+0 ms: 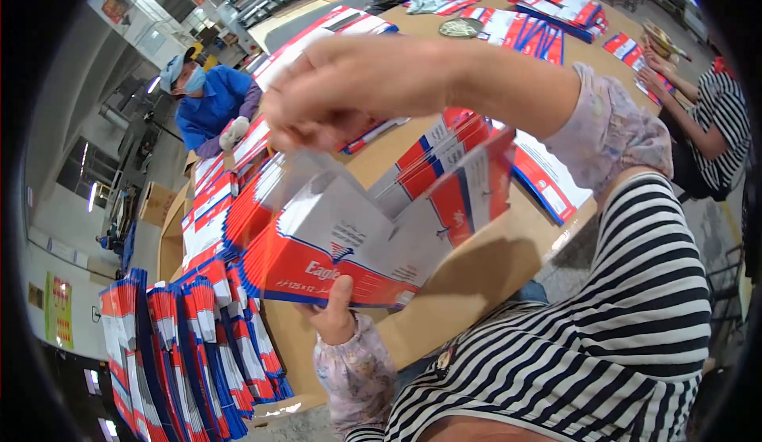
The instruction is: The recorder and colleagues are seen sorting and stacking red, white, and blue paper products on a large work table in a factory setting.
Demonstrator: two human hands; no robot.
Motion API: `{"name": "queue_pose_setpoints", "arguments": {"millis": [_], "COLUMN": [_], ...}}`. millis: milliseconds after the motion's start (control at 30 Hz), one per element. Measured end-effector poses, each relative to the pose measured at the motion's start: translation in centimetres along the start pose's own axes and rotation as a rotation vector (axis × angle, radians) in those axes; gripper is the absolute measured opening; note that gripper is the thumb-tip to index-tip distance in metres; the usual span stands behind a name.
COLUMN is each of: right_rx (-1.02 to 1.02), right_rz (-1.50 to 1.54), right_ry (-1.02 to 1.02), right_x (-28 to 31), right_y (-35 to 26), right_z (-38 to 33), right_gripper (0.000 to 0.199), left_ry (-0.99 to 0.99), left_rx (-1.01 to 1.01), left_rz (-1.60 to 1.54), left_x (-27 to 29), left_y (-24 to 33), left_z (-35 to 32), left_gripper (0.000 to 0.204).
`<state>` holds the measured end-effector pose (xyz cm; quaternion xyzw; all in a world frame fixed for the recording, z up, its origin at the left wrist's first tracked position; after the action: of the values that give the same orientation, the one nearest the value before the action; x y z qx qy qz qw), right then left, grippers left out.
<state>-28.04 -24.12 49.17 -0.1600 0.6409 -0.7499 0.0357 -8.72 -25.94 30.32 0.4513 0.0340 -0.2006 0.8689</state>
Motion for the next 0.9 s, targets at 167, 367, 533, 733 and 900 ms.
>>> {"name": "queue_pose_setpoints", "arguments": {"millis": [167,367,533,733,900], "right_rx": [0.27,0.463,0.078,-0.218,-0.285], "right_rz": [-0.292,-1.104,-0.921,-0.194,0.118], "right_ry": [0.27,0.698,0.739,0.654,0.401], "right_x": [4.7,9.0,17.2,16.2,6.8], "right_y": [-8.3,-8.8,3.3,22.6,28.4], "right_z": [-2.4,-5.3,-9.8,-7.6,0.5], "right_gripper": [0.024,0.02,0.016,0.017,0.015], "left_ry": [0.066,0.093,0.065,0.128,0.247], "left_rx": [-0.064,-0.068,0.354,0.851,0.952], "left_rz": [0.047,0.068,-0.168,-0.255,-0.023], "left_x": [-0.3,1.5,2.9,6.7,7.5], "left_y": [0.1,1.5,-1.3,-12.4,-17.3], "left_z": [0.3,2.8,4.2,-1.4,-3.8], "left_gripper": [0.051,0.031,0.04,0.051,0.041]}}
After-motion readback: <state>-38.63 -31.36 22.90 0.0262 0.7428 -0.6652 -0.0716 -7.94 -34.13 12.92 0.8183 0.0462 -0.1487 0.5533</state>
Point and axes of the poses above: each hand's wrist, its own z-axis towards the middle knuckle, its own x-axis out of the back of the hand, y = z × x, the point moved 9 cm from there along z, towards the middle knuckle, and after that the axes turned 11 degrees about -x, right-handed, at the moved point
